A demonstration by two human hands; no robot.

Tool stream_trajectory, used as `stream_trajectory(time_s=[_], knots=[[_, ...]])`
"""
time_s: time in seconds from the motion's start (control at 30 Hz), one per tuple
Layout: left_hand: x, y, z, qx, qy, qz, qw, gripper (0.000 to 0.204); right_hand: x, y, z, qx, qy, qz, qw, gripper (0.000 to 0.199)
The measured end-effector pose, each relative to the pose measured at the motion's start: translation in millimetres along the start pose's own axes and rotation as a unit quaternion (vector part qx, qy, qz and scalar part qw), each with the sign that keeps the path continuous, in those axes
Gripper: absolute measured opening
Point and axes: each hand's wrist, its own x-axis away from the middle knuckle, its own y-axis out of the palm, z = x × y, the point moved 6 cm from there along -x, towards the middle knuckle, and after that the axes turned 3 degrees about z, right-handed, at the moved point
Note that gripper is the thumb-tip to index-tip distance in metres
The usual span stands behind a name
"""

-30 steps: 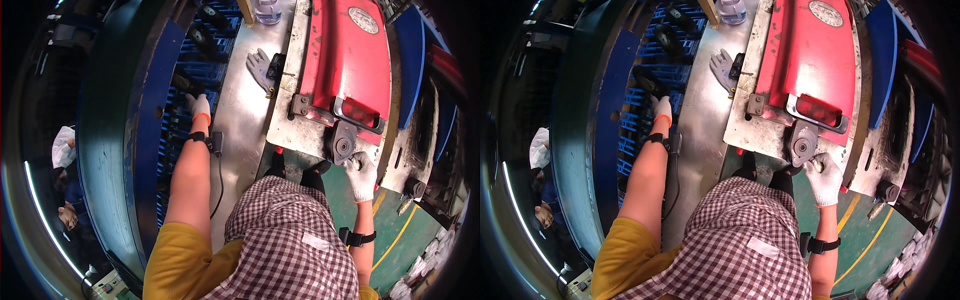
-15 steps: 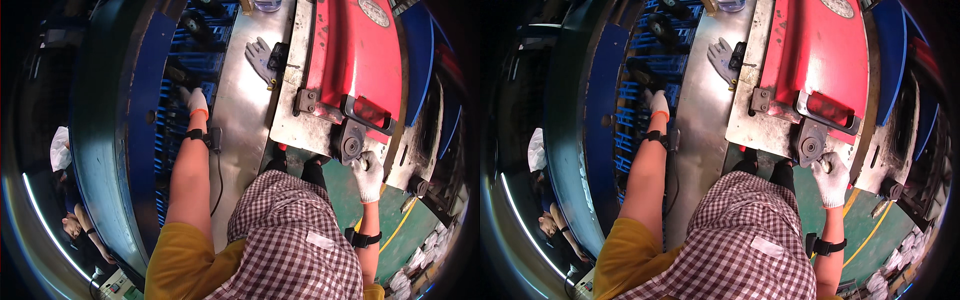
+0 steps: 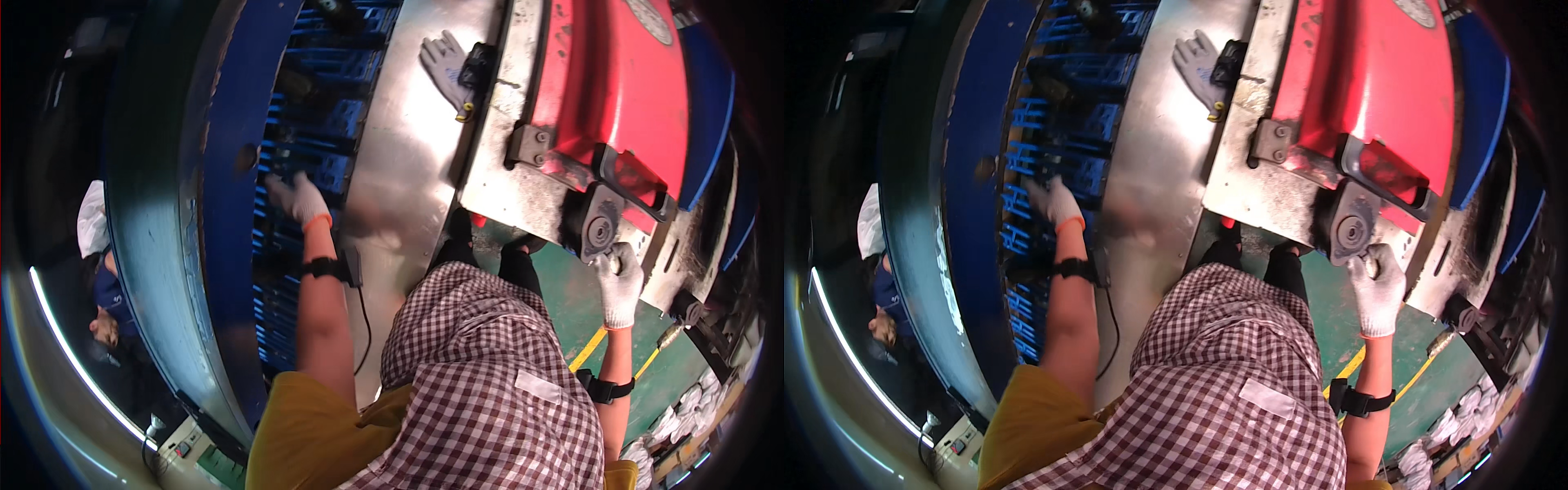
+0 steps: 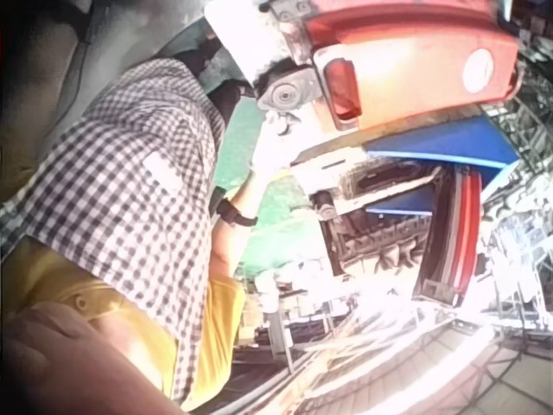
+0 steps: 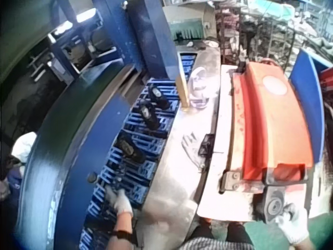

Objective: Operating a pneumatic pressing machine to attach soles or shape footwear components in a factory.

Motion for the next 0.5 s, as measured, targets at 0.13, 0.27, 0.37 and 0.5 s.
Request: stream_trajectory(time_s=[0.13, 0.27, 0.37, 0.5], knots=[[34, -119, -118, -0.248, -0.151, 0.258, 0.922, 0.079, 0, 1, 15, -0.005, 0.017, -0.012, 1.000, 0.019], [46, -154, -239, 0.101, -0.414, 0.211, 0.880, 0.071, -1, 1, 23, 0.003, 0.017, -0.022, 1.000, 0.015], [23, -129, -264, 0.415, -0.435, 0.023, 0.799, 0.050, -1, 1, 28, -0.016, 0.035, -0.049, 0.998, 0.015], [10, -126, -271, 0.438, -0.506, 0.002, 0.743, 0.043, 0, -1, 34, 0.005, 0.067, -0.054, 0.996, 0.015]])
